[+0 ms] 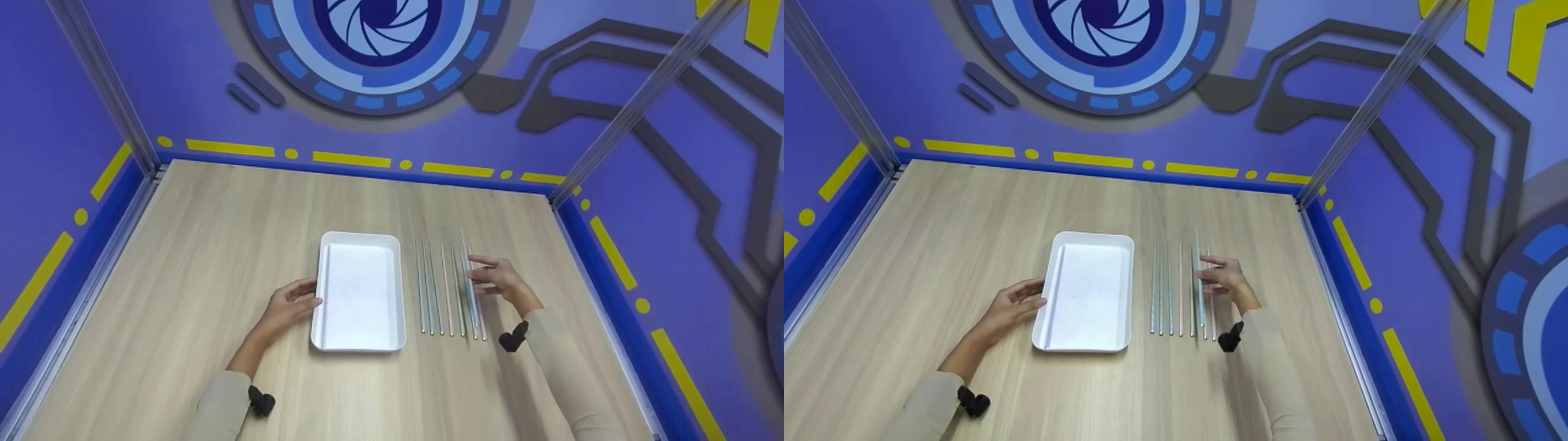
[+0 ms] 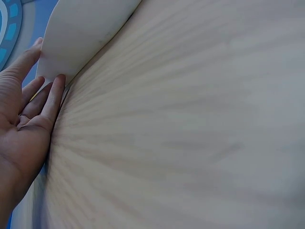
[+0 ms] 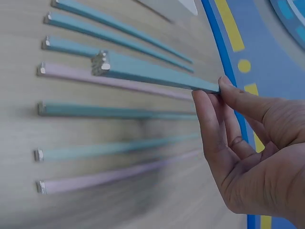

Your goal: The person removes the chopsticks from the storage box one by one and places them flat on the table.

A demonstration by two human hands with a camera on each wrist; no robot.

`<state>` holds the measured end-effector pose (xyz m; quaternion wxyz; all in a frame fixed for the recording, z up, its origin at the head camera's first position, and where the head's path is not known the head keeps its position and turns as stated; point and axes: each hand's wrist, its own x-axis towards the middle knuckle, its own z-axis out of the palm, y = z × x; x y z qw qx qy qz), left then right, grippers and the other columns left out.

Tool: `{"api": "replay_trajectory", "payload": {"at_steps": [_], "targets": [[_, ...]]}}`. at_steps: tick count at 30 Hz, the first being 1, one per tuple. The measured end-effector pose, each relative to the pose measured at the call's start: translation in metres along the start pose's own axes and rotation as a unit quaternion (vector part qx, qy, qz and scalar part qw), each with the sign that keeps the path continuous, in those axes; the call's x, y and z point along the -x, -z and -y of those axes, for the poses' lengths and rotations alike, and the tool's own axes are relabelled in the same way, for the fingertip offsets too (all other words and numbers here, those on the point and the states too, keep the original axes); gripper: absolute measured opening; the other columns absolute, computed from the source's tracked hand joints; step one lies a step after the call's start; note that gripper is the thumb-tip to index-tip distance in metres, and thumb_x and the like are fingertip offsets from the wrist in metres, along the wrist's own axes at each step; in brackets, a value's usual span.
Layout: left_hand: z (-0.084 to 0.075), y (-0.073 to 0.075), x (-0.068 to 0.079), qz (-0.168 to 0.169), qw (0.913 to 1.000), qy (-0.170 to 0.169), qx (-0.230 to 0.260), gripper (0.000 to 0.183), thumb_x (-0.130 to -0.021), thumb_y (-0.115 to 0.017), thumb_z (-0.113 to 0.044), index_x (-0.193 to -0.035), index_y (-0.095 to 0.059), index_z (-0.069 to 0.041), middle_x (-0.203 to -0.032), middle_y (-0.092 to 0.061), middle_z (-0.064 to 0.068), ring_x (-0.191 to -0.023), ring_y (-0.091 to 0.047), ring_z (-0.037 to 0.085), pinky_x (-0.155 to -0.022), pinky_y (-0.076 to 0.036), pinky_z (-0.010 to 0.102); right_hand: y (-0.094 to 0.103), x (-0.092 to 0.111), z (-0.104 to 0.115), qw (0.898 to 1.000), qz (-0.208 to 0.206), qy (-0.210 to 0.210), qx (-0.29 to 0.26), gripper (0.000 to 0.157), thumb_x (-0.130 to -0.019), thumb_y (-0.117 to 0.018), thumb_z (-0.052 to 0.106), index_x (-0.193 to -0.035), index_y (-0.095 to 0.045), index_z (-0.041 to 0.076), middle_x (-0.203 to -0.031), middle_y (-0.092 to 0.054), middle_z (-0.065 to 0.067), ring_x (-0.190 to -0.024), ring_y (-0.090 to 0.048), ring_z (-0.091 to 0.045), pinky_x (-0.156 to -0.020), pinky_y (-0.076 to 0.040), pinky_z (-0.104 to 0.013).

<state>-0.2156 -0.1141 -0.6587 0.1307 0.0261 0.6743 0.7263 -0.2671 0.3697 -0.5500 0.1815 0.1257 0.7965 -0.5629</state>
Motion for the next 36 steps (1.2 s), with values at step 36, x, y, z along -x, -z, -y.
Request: {"api": "replay_trajectory", "payload": {"at_steps": [36], "targets": [[0.000,0.000,0.001,0.008,0.9998,0.004,0.015,0.061,-0.092,-0.078,-0.015,-0.146,-0.052,-0.002,-0.146,-0.054,0.021,-0.140,-0.049,0.035,-0.101,-0.055,0.023,0.041,0.001,-0.055,0.998,-0.012,-0.031,0.048,0.062,-0.093,-0.071,0.003,-0.148,-0.045,-0.007,-0.111,-0.076,-0.020,-0.088,-0.076,-0.020,-0.076,-0.066,-0.037]]}}
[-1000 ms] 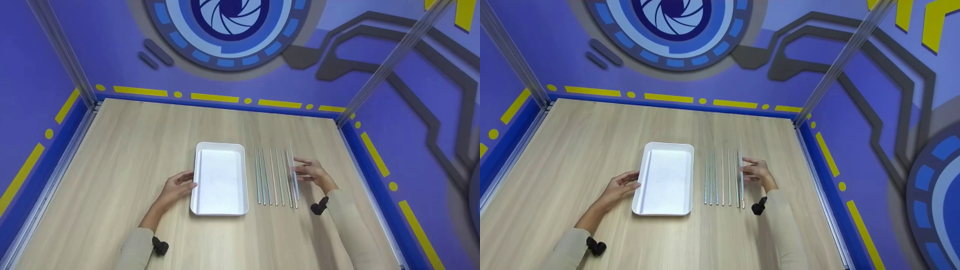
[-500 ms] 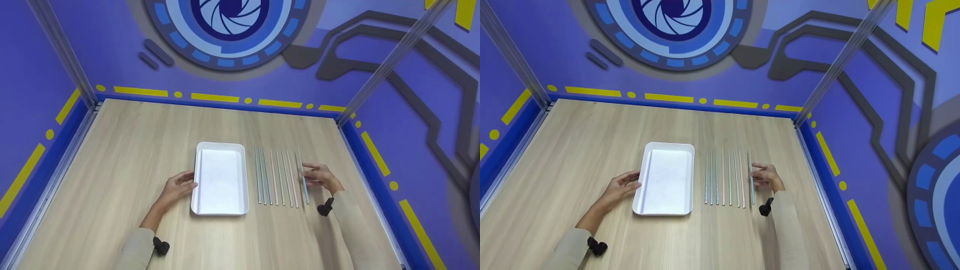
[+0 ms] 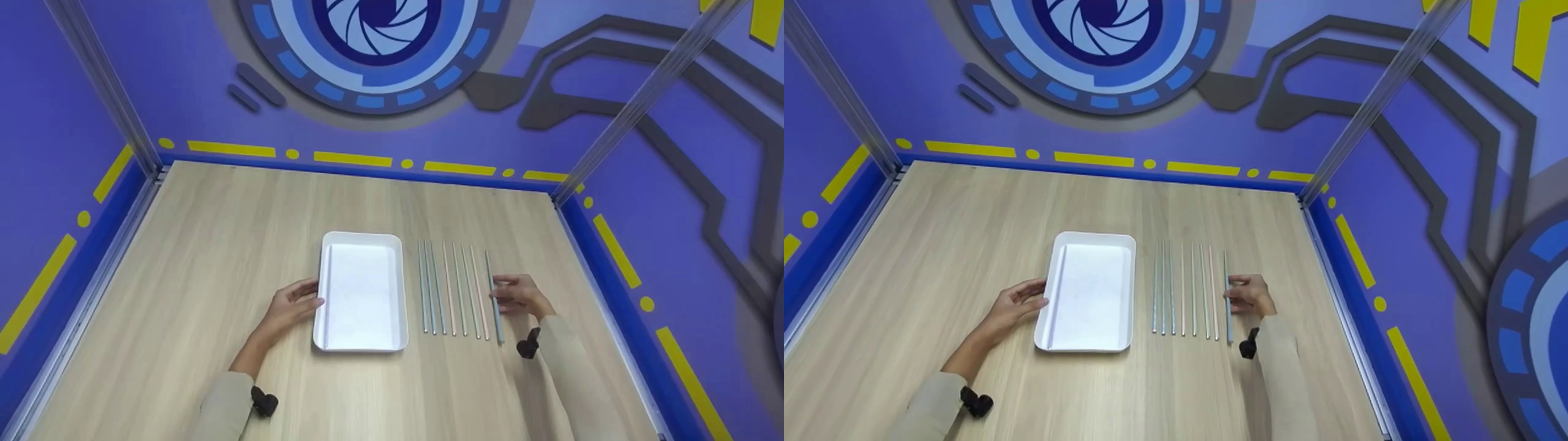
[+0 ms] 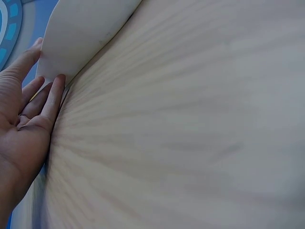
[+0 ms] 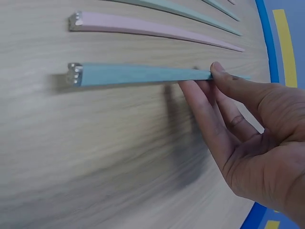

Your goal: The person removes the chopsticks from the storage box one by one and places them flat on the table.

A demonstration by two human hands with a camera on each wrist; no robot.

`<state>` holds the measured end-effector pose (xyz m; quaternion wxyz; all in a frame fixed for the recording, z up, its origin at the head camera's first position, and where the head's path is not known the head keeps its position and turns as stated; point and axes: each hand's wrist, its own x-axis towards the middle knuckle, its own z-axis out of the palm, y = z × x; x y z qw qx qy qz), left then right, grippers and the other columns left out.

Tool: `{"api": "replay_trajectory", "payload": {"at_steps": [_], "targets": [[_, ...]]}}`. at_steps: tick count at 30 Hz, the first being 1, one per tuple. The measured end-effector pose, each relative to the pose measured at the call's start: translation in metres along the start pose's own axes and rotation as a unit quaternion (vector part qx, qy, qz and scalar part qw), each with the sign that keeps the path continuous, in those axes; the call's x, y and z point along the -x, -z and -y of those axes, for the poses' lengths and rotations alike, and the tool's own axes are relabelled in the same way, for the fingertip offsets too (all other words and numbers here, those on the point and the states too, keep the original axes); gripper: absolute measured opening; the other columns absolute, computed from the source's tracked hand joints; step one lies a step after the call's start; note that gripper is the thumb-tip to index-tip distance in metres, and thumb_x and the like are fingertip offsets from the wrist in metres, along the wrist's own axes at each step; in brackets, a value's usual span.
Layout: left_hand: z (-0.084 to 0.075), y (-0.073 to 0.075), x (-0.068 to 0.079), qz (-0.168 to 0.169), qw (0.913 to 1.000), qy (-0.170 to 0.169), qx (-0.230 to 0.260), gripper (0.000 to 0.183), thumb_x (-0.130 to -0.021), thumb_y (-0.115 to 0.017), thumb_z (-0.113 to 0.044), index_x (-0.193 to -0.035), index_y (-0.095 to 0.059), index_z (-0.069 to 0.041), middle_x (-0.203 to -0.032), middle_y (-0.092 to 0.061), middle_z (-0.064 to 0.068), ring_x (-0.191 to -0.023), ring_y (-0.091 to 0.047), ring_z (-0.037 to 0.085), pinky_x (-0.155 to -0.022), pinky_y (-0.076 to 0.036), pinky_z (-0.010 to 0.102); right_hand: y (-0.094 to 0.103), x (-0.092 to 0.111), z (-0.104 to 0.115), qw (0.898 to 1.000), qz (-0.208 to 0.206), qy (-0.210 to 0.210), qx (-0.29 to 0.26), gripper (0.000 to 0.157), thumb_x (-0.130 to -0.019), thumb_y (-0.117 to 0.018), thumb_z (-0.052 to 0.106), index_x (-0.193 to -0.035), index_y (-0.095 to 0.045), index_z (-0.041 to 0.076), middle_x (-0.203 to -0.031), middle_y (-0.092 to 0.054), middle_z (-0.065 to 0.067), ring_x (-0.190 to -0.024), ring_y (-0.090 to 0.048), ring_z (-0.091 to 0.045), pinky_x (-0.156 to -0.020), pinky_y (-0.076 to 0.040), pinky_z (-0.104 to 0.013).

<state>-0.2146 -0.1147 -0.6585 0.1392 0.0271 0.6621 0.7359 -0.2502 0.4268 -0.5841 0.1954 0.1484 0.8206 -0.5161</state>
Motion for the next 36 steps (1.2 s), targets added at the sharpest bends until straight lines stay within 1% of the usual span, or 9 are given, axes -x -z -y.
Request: {"api": "replay_trajectory", "payload": {"at_steps": [3,6,13,17,25,27,30,33,36], "targets": [[0.000,0.001,0.000,0.008,0.9999,-0.003,0.009,0.061,-0.093,-0.076,-0.013,-0.147,-0.050,0.000,-0.147,-0.053,0.023,-0.140,-0.048,0.035,-0.100,-0.055,0.022,-0.003,-0.002,0.001,1.000,-0.006,0.005,0.008,0.064,-0.092,-0.073,0.003,-0.148,-0.045,-0.008,-0.118,-0.073,-0.025,-0.090,-0.076,-0.023,-0.076,-0.066,-0.038],[0.000,0.000,0.000,0.006,0.9999,-0.004,0.011,0.061,-0.093,-0.076,-0.012,-0.147,-0.050,0.001,-0.146,-0.053,0.024,-0.139,-0.048,0.036,-0.100,-0.055,0.022,-0.006,-0.002,0.002,1.000,-0.016,0.003,0.021,0.063,-0.091,-0.074,0.004,-0.147,-0.048,-0.007,-0.120,-0.071,-0.027,-0.089,-0.077,-0.023,-0.074,-0.066,-0.038],[0.002,-0.001,-0.001,0.001,0.9999,-0.005,0.014,0.060,-0.091,-0.077,-0.010,-0.145,-0.052,0.002,-0.145,-0.055,0.025,-0.139,-0.049,0.038,-0.099,-0.056,0.022,-0.010,-0.002,0.002,0.998,-0.042,-0.003,0.045,0.059,-0.091,-0.076,0.006,-0.144,-0.053,-0.004,-0.107,-0.076,-0.021,-0.076,-0.075,-0.017,-0.069,-0.066,-0.035],[0.001,-0.001,0.000,-0.003,0.9999,-0.009,0.012,0.060,-0.091,-0.076,-0.009,-0.145,-0.052,0.002,-0.145,-0.055,0.025,-0.139,-0.050,0.037,-0.099,-0.055,0.021,-0.013,-0.003,0.001,0.997,-0.059,0.008,0.051,0.057,-0.091,-0.076,0.008,-0.143,-0.055,-0.002,-0.105,-0.076,-0.021,-0.074,-0.074,-0.015,-0.068,-0.065,-0.033],[-0.002,0.000,0.000,0.000,1.0000,-0.009,0.000,0.061,-0.092,-0.077,-0.012,-0.146,-0.051,0.002,-0.145,-0.055,0.024,-0.139,-0.050,0.037,-0.099,-0.055,0.021,-0.013,-0.003,0.004,0.997,-0.074,0.010,0.016,0.051,-0.092,-0.075,0.007,-0.139,-0.058,-0.005,-0.102,-0.078,-0.020,-0.077,-0.075,-0.016,-0.070,-0.065,-0.030],[-0.002,0.001,0.000,0.000,1.0000,-0.004,0.000,0.061,-0.091,-0.078,-0.013,-0.145,-0.052,0.000,-0.145,-0.055,0.023,-0.139,-0.050,0.037,-0.100,-0.055,0.021,-0.013,-0.001,0.005,0.997,-0.077,0.015,0.017,0.048,-0.094,-0.073,0.006,-0.138,-0.058,-0.006,-0.104,-0.077,-0.021,-0.080,-0.076,-0.018,-0.072,-0.065,-0.031],[-0.002,0.001,0.000,-0.004,0.9999,0.001,-0.012,0.061,-0.091,-0.079,-0.017,-0.145,-0.054,-0.003,-0.145,-0.056,0.019,-0.139,-0.050,0.034,-0.103,-0.054,0.021,-0.014,-0.001,0.010,0.995,-0.089,0.024,0.034,0.044,-0.095,-0.070,0.007,-0.136,-0.060,-0.006,-0.105,-0.076,-0.021,-0.081,-0.076,-0.020,-0.073,-0.065,-0.032],[-0.002,0.001,0.000,-0.009,0.9994,0.002,-0.034,0.062,-0.091,-0.079,-0.022,-0.145,-0.055,-0.007,-0.145,-0.057,0.016,-0.139,-0.050,0.032,-0.106,-0.052,0.022,-0.016,-0.001,0.019,0.993,-0.098,0.038,0.058,0.043,-0.095,-0.070,0.007,-0.134,-0.061,-0.007,-0.105,-0.076,-0.021,-0.081,-0.075,-0.019,-0.072,-0.064,-0.032],[-0.002,0.000,0.000,-0.011,0.9990,0.000,-0.044,0.063,-0.090,-0.080,-0.023,-0.145,-0.055,-0.007,-0.145,-0.058,0.016,-0.139,-0.051,0.032,-0.107,-0.051,0.024,-0.022,-0.001,0.028,0.991,-0.103,0.046,0.074,0.041,-0.094,-0.072,0.008,-0.132,-0.063,-0.006,-0.102,-0.076,-0.019,-0.079,-0.074,-0.016,-0.070,-0.063,-0.029]]}}
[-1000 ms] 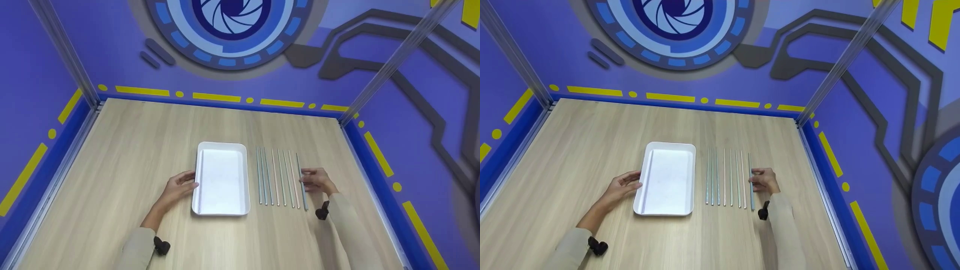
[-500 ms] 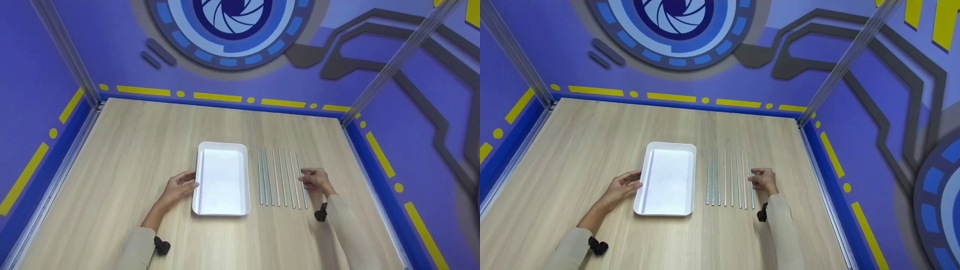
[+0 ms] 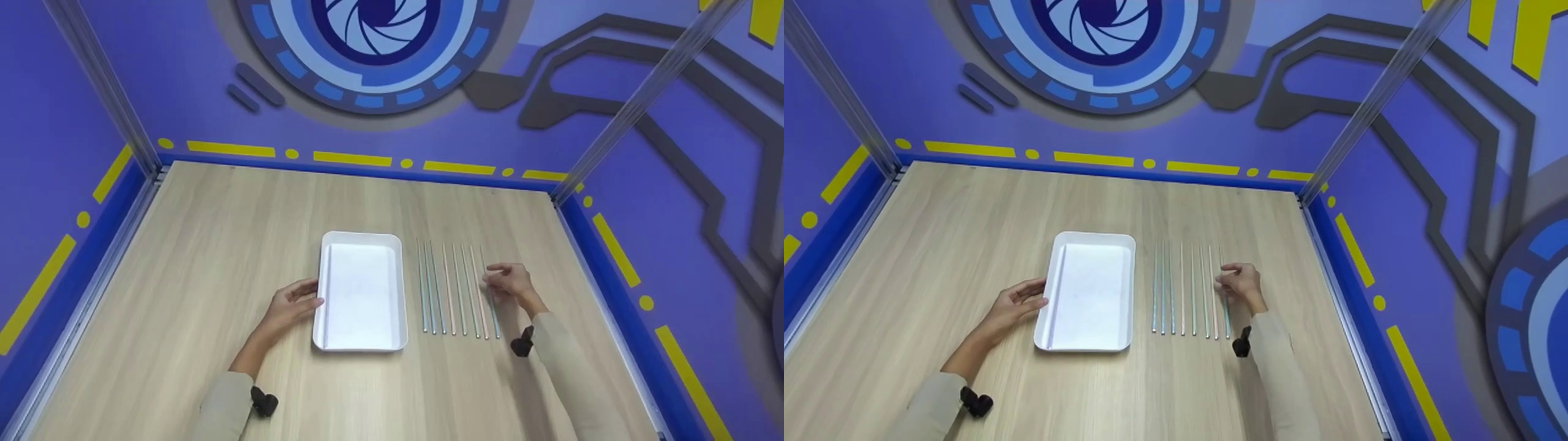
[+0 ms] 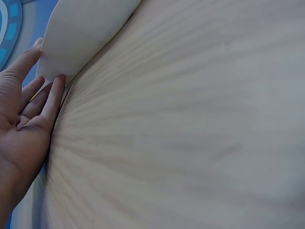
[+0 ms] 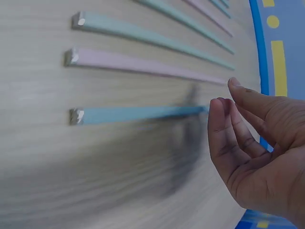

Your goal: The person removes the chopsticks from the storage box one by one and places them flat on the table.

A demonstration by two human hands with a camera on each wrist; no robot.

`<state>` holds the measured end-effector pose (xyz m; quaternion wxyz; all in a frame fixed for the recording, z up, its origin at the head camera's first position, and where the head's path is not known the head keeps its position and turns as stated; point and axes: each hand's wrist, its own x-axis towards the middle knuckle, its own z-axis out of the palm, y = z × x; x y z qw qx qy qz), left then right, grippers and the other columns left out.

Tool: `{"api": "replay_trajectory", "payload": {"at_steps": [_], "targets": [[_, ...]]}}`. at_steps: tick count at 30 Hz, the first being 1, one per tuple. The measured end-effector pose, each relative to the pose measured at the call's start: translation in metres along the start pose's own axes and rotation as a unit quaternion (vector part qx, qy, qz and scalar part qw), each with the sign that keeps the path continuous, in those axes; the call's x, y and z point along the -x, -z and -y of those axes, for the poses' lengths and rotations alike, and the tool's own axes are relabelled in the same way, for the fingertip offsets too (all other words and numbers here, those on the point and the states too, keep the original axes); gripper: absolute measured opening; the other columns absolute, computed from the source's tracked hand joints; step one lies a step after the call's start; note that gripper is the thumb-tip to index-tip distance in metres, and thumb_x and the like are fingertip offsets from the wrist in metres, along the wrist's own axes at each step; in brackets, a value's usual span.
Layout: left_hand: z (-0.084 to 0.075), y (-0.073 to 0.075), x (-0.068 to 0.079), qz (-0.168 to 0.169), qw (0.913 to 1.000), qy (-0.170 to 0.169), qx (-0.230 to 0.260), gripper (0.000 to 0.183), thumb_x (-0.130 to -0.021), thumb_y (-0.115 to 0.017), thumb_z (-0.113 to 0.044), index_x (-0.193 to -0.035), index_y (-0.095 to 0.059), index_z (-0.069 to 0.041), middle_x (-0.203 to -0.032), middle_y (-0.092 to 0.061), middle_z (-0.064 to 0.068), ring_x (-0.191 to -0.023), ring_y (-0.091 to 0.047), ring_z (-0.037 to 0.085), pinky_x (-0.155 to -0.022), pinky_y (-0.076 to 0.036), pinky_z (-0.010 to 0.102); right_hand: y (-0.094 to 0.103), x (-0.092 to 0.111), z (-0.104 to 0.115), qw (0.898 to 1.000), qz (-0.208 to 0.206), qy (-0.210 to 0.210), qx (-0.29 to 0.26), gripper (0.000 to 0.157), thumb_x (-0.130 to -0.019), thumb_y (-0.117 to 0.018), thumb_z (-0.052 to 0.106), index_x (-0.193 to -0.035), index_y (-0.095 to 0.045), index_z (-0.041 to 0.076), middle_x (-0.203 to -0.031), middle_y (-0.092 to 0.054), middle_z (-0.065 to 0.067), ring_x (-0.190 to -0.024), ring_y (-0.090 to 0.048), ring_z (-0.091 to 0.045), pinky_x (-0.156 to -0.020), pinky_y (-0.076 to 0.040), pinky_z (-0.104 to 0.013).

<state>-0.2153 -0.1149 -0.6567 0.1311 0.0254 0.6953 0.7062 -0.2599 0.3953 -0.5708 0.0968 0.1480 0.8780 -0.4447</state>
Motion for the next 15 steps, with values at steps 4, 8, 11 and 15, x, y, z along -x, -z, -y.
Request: {"api": "replay_trajectory", "payload": {"at_steps": [4,8,11,15], "targets": [[0.001,0.000,-0.001,-0.003,1.0000,-0.002,0.002,0.063,-0.090,-0.080,-0.022,-0.145,-0.054,-0.006,-0.145,-0.057,0.017,-0.139,-0.051,0.033,-0.105,-0.053,0.023,-0.011,-0.001,0.016,1.000,0.017,0.021,-0.001,0.039,-0.094,-0.072,0.009,-0.129,-0.064,-0.007,-0.099,-0.076,-0.018,-0.080,-0.074,-0.017,-0.075,-0.065,-0.033],[0.001,0.000,-0.001,-0.005,0.9999,0.001,0.010,0.063,-0.090,-0.080,-0.021,-0.146,-0.054,-0.005,-0.147,-0.056,0.018,-0.140,-0.050,0.034,-0.104,-0.054,0.022,-0.025,0.000,0.033,0.997,0.049,0.048,-0.017,0.037,-0.096,-0.070,0.009,-0.128,-0.063,-0.009,-0.104,-0.074,-0.025,-0.084,-0.075,-0.023,-0.077,-0.066,-0.037],[0.001,-0.001,-0.001,-0.006,0.9999,0.001,0.010,0.063,-0.090,-0.080,-0.021,-0.146,-0.054,-0.005,-0.147,-0.056,0.019,-0.140,-0.050,0.034,-0.105,-0.053,0.023,-0.039,0.001,0.048,0.994,0.076,0.073,-0.019,0.037,-0.097,-0.069,0.009,-0.128,-0.063,-0.010,-0.109,-0.072,-0.029,-0.087,-0.075,-0.027,-0.077,-0.066,-0.038],[0.001,-0.002,0.000,-0.004,0.9999,-0.005,0.009,0.063,-0.091,-0.079,-0.020,-0.146,-0.053,-0.004,-0.147,-0.056,0.020,-0.140,-0.050,0.035,-0.106,-0.053,0.023,-0.062,0.007,0.072,0.988,0.110,0.102,-0.020,0.035,-0.098,-0.068,0.010,-0.127,-0.064,-0.007,-0.109,-0.072,-0.029,-0.090,-0.075,-0.031,-0.077,-0.066,-0.039]]}}
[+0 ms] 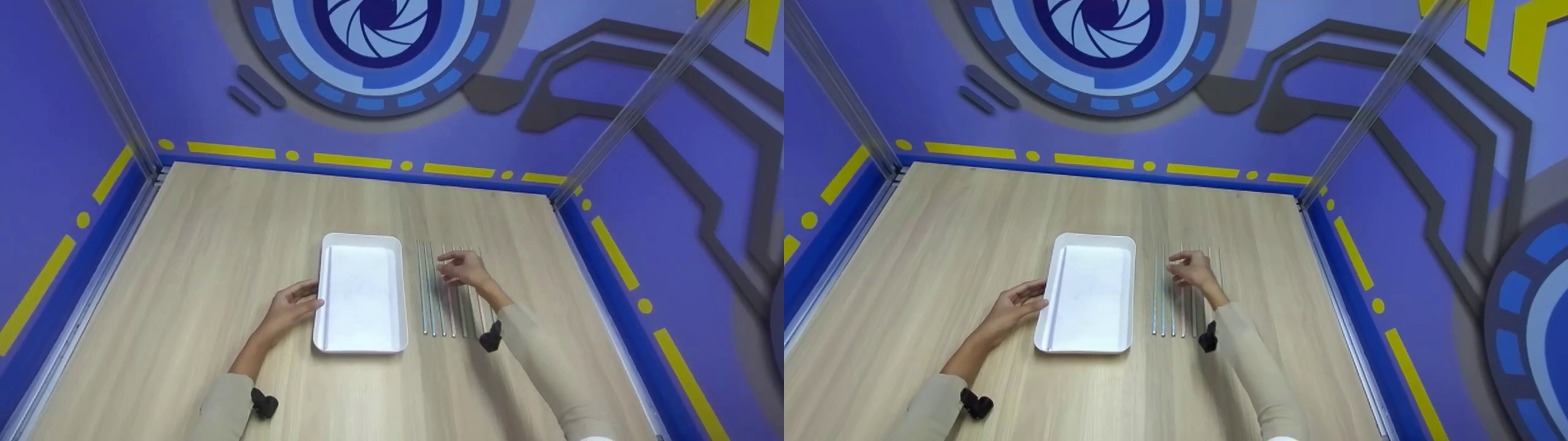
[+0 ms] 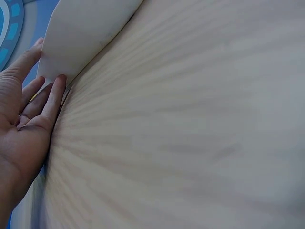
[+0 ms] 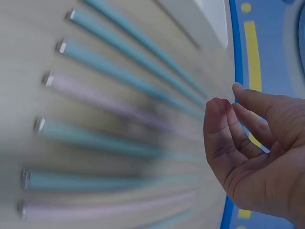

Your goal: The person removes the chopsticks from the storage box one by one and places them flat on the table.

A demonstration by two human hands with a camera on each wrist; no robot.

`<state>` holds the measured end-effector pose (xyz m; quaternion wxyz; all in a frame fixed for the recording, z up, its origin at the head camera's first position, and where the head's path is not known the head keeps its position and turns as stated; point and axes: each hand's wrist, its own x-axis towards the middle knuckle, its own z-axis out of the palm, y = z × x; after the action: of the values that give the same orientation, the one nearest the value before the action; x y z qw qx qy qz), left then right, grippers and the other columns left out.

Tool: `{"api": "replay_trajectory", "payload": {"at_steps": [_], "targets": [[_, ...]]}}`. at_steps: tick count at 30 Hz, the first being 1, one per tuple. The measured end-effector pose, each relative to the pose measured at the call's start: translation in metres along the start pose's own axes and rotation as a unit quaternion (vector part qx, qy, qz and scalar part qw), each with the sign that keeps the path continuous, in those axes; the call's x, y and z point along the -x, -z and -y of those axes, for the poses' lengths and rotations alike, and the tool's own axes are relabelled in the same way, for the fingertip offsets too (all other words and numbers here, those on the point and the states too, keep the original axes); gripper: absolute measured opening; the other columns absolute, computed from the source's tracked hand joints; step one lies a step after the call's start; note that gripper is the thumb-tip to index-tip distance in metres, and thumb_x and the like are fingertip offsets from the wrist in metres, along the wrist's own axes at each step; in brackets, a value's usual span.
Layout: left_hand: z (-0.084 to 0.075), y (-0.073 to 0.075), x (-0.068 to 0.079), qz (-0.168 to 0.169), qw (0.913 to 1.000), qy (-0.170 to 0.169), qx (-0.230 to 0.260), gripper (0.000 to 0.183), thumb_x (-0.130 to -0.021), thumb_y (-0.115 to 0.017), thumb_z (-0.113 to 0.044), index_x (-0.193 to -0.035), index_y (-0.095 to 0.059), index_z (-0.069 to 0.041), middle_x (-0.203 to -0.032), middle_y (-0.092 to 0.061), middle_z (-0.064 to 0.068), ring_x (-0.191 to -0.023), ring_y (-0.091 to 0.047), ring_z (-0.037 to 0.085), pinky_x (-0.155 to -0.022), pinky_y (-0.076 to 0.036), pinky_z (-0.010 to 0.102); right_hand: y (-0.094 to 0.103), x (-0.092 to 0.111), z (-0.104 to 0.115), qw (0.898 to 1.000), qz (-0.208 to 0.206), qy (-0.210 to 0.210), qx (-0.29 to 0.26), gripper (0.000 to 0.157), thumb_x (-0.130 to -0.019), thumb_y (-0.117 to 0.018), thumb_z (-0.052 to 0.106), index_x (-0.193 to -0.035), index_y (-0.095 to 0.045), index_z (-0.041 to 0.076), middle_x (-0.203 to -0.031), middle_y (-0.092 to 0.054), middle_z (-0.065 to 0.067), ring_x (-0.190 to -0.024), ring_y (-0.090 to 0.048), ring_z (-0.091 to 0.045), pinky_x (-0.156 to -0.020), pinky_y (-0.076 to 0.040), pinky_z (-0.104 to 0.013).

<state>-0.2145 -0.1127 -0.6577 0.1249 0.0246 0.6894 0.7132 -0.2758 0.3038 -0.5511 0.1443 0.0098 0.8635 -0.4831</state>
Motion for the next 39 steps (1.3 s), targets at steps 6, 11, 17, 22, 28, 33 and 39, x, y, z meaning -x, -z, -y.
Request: {"api": "replay_trajectory", "payload": {"at_steps": [6,11,17,22,28,33,39], "targets": [[0.001,0.002,0.000,0.006,0.9998,-0.005,0.020,0.060,-0.091,-0.078,-0.017,-0.145,-0.054,-0.003,-0.146,-0.056,0.021,-0.140,-0.050,0.035,-0.101,-0.054,0.020,-0.047,-0.010,0.035,0.997,0.063,0.041,-0.006,0.034,-0.099,-0.066,0.010,-0.128,-0.064,-0.008,-0.104,-0.072,-0.026,-0.086,-0.074,-0.029,-0.077,-0.066,-0.042],[0.002,0.003,-0.001,0.010,0.9997,-0.012,0.019,0.060,-0.091,-0.078,-0.015,-0.145,-0.053,-0.001,-0.145,-0.057,0.021,-0.138,-0.051,0.034,-0.102,-0.052,0.018,-0.091,-0.019,0.057,0.993,0.111,0.049,0.000,0.036,-0.098,-0.068,0.009,-0.129,-0.062,-0.009,-0.108,-0.069,-0.032,-0.085,-0.075,-0.029,-0.078,-0.066,-0.040],[0.002,0.002,-0.003,0.007,0.9995,-0.014,0.028,0.060,-0.091,-0.079,-0.014,-0.144,-0.054,0.000,-0.145,-0.057,0.022,-0.138,-0.052,0.035,-0.102,-0.053,0.019,-0.139,-0.029,0.069,0.986,0.167,0.020,0.020,0.034,-0.097,-0.069,0.007,-0.126,-0.064,-0.009,-0.104,-0.072,-0.027,-0.094,-0.076,-0.037,-0.082,-0.065,-0.042],[0.003,0.001,-0.003,0.013,0.9992,-0.013,0.034,0.062,-0.091,-0.078,-0.014,-0.146,-0.052,0.001,-0.146,-0.056,0.024,-0.138,-0.052,0.035,-0.101,-0.055,0.022,-0.172,-0.033,0.066,0.989,0.147,0.003,0.024,0.033,-0.094,-0.073,0.008,-0.122,-0.067,-0.006,-0.091,-0.072,-0.011,-0.089,-0.077,-0.030,-0.076,-0.066,-0.035],[0.001,0.002,-0.004,0.016,0.9987,-0.005,0.048,0.063,-0.091,-0.078,-0.012,-0.146,-0.051,0.002,-0.147,-0.055,0.025,-0.138,-0.051,0.037,-0.099,-0.057,0.025,-0.195,-0.036,0.068,0.992,0.120,0.027,0.014,0.039,-0.091,-0.077,0.007,-0.125,-0.065,-0.006,-0.086,-0.066,-0.004,-0.086,-0.076,-0.029,-0.071,-0.066,-0.032],[-0.001,0.003,-0.004,0.014,0.9985,-0.004,0.053,0.062,-0.091,-0.077,-0.011,-0.146,-0.051,0.002,-0.145,-0.055,0.025,-0.137,-0.052,0.037,-0.098,-0.058,0.025,-0.207,-0.037,0.068,0.991,0.115,0.060,0.028,0.040,-0.089,-0.077,0.005,-0.126,-0.064,-0.007,-0.087,-0.058,0.001,-0.073,-0.067,-0.016,-0.067,-0.065,-0.030],[0.000,0.003,-0.002,0.024,0.9981,0.001,0.056,0.062,-0.092,-0.076,-0.012,-0.147,-0.050,0.001,-0.148,-0.053,0.025,-0.139,-0.049,0.038,-0.099,-0.056,0.023,-0.215,-0.035,0.066,0.989,0.102,0.090,0.055,0.040,-0.088,-0.079,0.007,-0.123,-0.066,-0.007,-0.090,-0.060,-0.005,-0.063,-0.058,-0.006,-0.057,-0.061,-0.023]]}}
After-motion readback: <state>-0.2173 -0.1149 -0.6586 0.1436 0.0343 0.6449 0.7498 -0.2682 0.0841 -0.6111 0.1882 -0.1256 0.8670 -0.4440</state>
